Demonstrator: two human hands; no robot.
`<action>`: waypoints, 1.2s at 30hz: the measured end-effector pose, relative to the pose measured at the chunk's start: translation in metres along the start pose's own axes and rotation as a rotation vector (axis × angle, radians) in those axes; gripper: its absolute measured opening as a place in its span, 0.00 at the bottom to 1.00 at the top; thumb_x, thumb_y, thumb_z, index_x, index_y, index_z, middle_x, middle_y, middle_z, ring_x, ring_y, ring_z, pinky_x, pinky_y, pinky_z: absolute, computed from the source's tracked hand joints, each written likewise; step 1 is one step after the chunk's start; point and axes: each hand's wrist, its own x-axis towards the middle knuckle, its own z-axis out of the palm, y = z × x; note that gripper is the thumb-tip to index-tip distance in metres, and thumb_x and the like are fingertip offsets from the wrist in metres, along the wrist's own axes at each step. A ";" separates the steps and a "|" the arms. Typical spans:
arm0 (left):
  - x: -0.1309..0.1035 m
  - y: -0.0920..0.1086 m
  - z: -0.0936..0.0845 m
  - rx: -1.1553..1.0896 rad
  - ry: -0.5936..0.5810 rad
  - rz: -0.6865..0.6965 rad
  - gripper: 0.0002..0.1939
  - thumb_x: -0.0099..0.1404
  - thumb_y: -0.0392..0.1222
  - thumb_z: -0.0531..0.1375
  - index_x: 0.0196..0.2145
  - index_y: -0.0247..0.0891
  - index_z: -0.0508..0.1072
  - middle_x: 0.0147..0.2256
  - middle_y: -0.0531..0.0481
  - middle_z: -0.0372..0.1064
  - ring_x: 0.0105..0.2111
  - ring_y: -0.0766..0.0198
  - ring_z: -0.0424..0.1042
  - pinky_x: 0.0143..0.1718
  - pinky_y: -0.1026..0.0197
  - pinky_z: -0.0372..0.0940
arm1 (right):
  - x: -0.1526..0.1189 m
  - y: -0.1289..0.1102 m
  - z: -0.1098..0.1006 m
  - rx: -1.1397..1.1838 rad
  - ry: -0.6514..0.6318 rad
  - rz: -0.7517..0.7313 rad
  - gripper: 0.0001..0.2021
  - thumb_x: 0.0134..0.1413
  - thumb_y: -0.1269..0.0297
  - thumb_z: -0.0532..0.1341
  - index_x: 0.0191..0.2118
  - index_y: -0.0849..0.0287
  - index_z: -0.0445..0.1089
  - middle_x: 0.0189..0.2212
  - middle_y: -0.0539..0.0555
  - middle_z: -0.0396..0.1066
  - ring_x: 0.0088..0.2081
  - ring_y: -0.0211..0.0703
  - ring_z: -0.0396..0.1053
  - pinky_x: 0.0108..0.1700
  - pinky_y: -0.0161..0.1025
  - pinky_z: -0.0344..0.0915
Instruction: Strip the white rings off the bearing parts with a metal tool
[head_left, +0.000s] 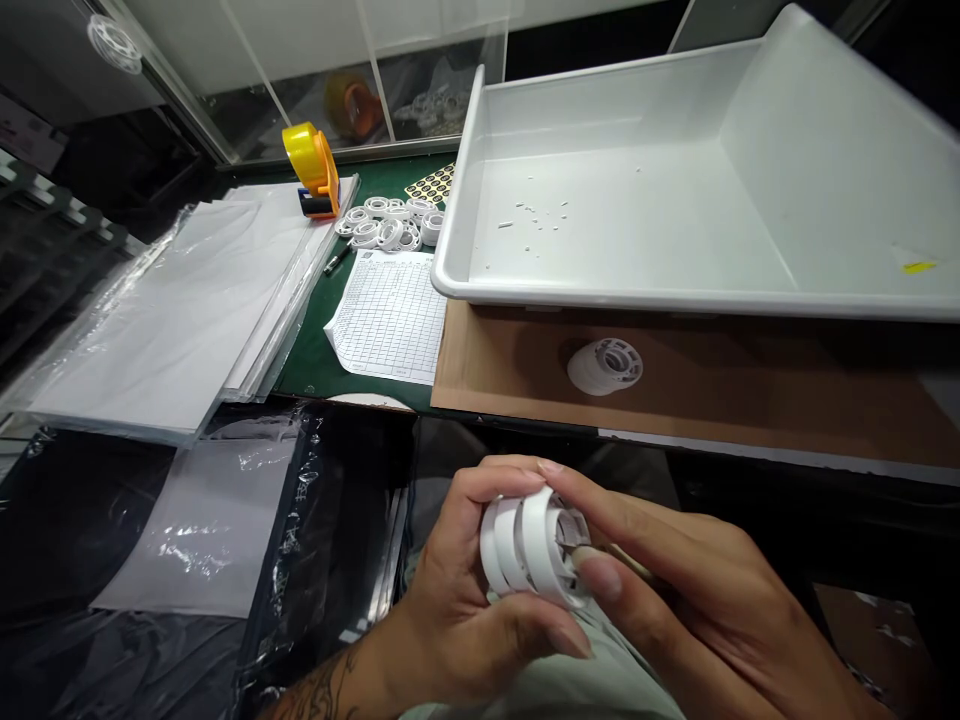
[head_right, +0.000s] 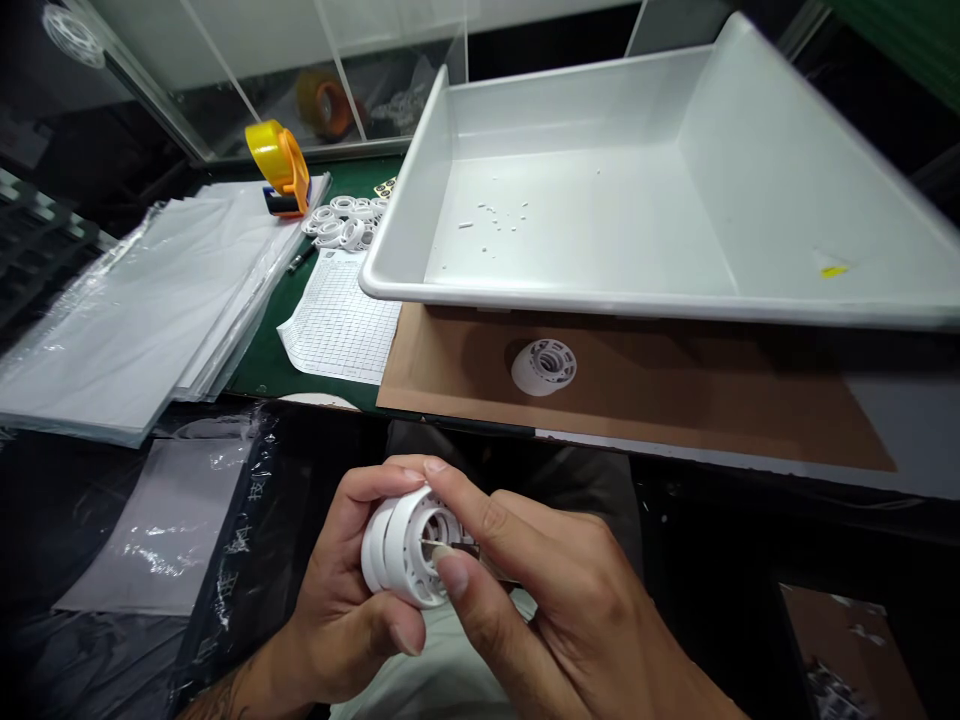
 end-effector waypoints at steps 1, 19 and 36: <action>0.000 0.000 0.000 -0.003 -0.002 -0.002 0.25 0.69 0.43 0.66 0.61 0.50 0.66 0.58 0.50 0.58 0.52 0.66 0.65 0.53 0.65 0.63 | 0.001 0.000 0.000 0.000 -0.005 -0.005 0.22 0.73 0.64 0.55 0.68 0.40 0.60 0.47 0.44 0.74 0.44 0.30 0.75 0.43 0.21 0.70; 0.006 -0.007 -0.001 -0.331 0.079 -0.233 0.25 0.67 0.54 0.67 0.55 0.38 0.70 0.51 0.44 0.72 0.48 0.65 0.73 0.50 0.64 0.68 | -0.002 0.010 -0.006 -0.065 0.038 -0.238 0.15 0.69 0.72 0.60 0.58 0.58 0.64 0.31 0.48 0.70 0.28 0.31 0.67 0.31 0.29 0.62; 0.004 -0.009 -0.001 -0.400 0.039 -0.205 0.27 0.70 0.58 0.63 0.57 0.36 0.69 0.50 0.40 0.70 0.41 0.66 0.75 0.36 0.71 0.71 | -0.008 0.019 -0.017 -0.031 0.193 -0.038 0.07 0.71 0.53 0.61 0.45 0.49 0.70 0.26 0.46 0.68 0.23 0.32 0.68 0.24 0.24 0.63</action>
